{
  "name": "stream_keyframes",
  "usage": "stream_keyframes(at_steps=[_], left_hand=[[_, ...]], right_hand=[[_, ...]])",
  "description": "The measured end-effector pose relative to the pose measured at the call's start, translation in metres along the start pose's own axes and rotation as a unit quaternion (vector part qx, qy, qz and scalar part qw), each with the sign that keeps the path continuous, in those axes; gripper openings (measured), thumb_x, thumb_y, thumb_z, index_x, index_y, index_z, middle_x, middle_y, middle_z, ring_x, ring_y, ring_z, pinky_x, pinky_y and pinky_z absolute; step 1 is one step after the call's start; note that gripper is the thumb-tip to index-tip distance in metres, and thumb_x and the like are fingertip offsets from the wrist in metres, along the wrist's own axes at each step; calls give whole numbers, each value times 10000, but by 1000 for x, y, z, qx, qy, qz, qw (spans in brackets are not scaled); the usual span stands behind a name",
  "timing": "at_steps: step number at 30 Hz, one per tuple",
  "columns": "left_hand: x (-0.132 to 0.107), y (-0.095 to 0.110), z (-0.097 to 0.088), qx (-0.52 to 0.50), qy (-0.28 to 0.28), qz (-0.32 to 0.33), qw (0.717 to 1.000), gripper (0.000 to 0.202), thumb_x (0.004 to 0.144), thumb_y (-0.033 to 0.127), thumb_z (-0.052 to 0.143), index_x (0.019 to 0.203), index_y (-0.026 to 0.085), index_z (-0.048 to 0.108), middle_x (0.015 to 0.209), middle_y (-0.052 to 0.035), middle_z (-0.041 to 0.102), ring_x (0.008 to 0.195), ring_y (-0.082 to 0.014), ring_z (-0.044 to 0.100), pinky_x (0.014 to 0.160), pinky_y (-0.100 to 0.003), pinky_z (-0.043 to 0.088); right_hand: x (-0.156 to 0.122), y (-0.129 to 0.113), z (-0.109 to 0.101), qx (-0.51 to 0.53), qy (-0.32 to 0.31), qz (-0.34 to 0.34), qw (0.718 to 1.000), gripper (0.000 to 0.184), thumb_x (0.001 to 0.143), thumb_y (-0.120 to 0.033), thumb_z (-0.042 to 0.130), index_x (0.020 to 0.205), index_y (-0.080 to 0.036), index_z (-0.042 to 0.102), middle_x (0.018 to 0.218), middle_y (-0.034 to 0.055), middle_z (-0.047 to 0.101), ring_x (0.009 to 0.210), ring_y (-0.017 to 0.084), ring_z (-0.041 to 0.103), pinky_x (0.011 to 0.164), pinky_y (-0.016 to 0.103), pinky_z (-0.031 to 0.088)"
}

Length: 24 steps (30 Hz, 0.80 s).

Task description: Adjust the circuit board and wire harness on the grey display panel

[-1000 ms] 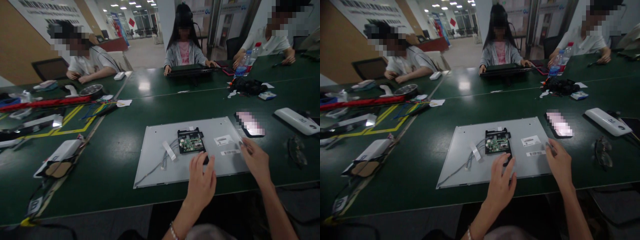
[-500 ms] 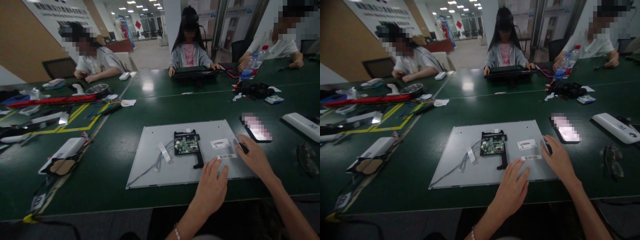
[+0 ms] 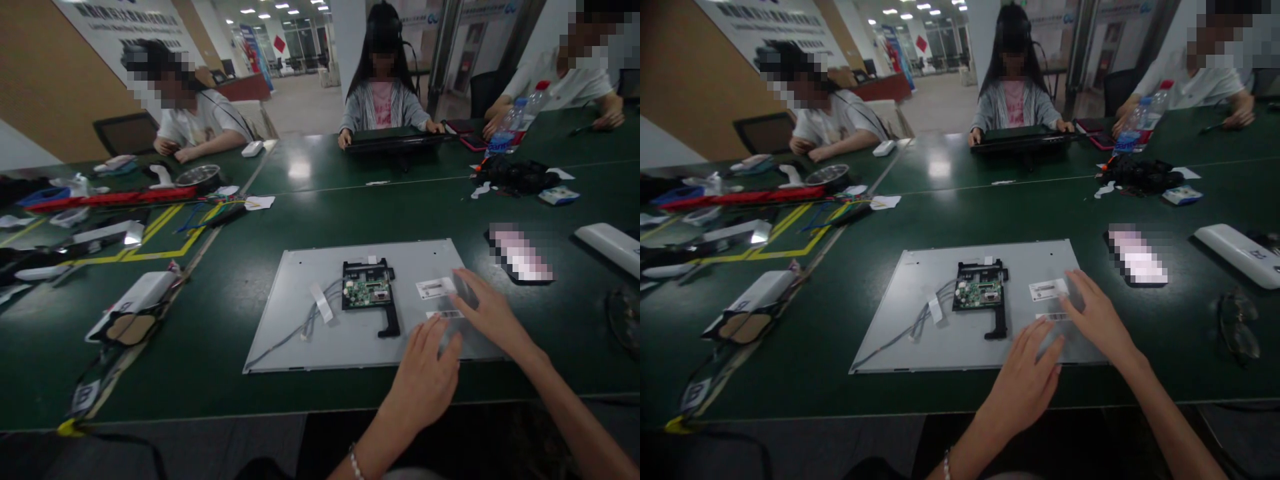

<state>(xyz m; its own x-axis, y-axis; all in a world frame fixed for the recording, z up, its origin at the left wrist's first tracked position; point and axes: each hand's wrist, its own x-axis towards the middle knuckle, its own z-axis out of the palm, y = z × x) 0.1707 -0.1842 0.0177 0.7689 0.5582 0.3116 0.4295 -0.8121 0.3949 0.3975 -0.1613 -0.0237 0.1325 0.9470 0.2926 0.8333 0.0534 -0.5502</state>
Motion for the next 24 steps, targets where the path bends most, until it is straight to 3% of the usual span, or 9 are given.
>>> stream_keyframes(at_steps=[4,6,8,14,20,24], left_hand=[[-1,1,-2,-16,19,26,999,393,936,151,443,1326,133,492,1449,-142,458,1427,-263,338,1150,-441,390],[-1,1,-4,-28,26,37,999,389,928,145,452,1314,132,503,1429,-135,479,1415,-257,356,1145,-430,397],[-1,1,-6,-47,34,40,998,377,921,147,458,1293,136,518,1405,-134,500,1398,-256,382,1131,-439,410],[-2,0,-11,-124,89,21,988,327,932,122,438,1240,132,548,1317,-138,563,1357,-217,442,1118,-409,427],[-6,2,-12,-153,140,15,978,268,912,100,465,1147,149,585,1266,-135,599,1303,-210,502,1069,-389,478],[-16,-9,-34,-103,180,-2,978,291,897,83,480,1159,165,579,1242,-126,618,1286,-219,516,1066,-413,472]], right_hand=[[-5,-12,-2,-43,-131,-119,983,622,878,-279,548,1483,-251,409,1581,111,335,1444,297,318,1135,534,345],[-6,-20,-1,-57,-161,-162,972,688,840,-190,560,1500,-269,383,1619,105,240,1468,305,256,1138,542,334],[-6,-28,6,-61,-162,-186,967,692,846,-176,561,1507,-262,372,1629,120,199,1479,314,215,1139,548,323],[2,-61,45,-93,-126,-204,966,584,927,-363,562,1482,-265,409,1629,126,197,1490,321,161,1146,575,264],[16,-97,69,-131,-154,-223,954,613,938,-439,528,1503,-259,372,1633,133,176,1489,326,168,1161,570,206],[24,-114,76,-156,-197,-217,943,642,939,-466,508,1521,-252,340,1635,144,157,1495,330,133,1168,564,181]])
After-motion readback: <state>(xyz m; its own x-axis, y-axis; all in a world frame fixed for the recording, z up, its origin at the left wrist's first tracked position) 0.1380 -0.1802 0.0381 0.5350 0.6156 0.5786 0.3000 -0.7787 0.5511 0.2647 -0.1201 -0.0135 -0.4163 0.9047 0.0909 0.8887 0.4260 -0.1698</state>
